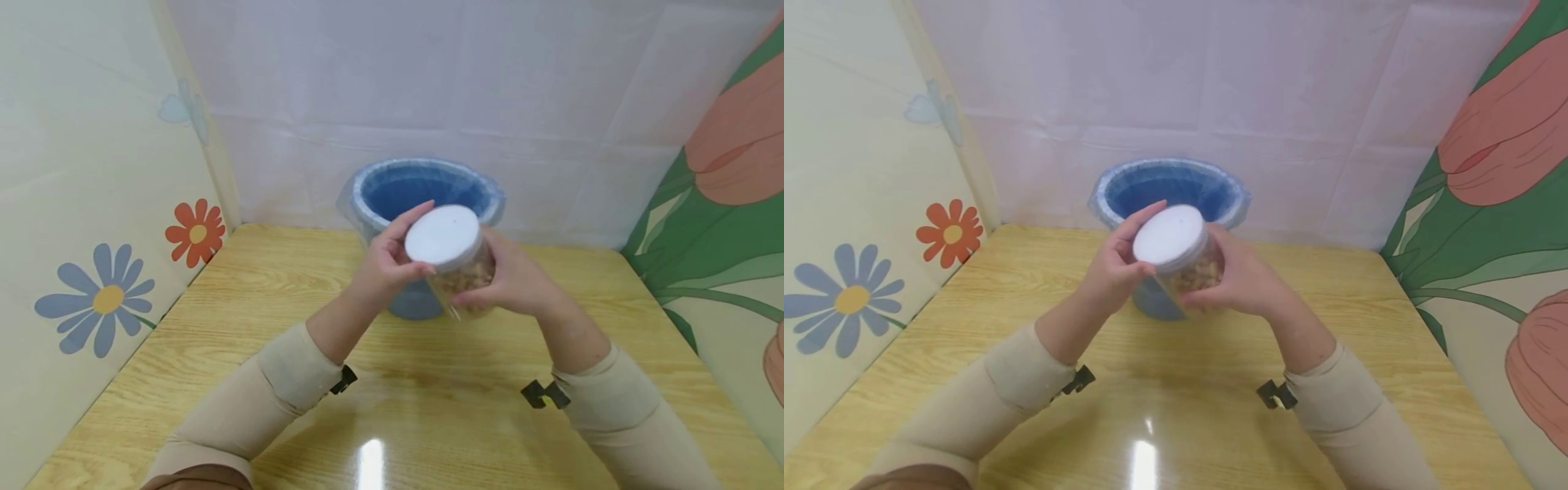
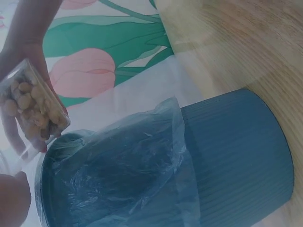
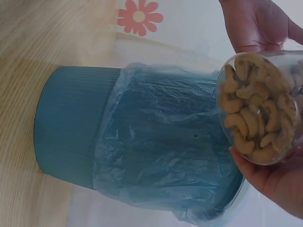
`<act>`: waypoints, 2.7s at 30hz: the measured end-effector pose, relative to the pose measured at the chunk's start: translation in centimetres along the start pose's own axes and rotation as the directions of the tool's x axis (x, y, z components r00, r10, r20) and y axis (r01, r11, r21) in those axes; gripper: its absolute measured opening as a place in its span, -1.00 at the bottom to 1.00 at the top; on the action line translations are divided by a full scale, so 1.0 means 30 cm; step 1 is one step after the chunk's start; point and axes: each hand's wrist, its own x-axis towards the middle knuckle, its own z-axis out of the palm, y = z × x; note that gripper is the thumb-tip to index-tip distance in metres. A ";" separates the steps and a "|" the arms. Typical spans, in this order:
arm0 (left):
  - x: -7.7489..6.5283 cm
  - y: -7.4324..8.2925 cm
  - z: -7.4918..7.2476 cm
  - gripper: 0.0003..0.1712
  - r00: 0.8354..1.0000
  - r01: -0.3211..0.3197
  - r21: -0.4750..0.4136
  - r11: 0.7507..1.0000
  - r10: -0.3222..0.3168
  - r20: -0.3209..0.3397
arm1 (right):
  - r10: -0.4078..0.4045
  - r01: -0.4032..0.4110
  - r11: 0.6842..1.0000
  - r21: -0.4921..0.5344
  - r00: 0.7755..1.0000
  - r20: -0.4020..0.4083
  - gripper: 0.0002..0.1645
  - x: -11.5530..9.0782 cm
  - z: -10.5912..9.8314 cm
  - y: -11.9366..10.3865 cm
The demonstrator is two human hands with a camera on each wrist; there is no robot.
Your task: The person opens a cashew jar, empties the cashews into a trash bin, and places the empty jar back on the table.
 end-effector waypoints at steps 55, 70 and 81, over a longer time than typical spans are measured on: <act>0.022 0.012 -0.037 0.27 0.980 -0.029 0.014 0.999 0.026 0.196 | -0.069 0.067 0.997 0.034 0.997 0.042 0.15 0.008 0.000 0.000; 0.020 0.013 -0.021 0.28 0.997 0.001 0.021 1.000 -0.003 0.077 | -0.053 0.051 0.998 -0.031 0.997 -0.064 0.12 0.014 0.016 0.002; 0.022 0.017 -0.046 0.24 0.949 -0.065 -0.080 0.995 0.086 0.303 | -0.192 0.190 0.981 0.023 0.979 0.068 0.16 -0.006 -0.019 -0.004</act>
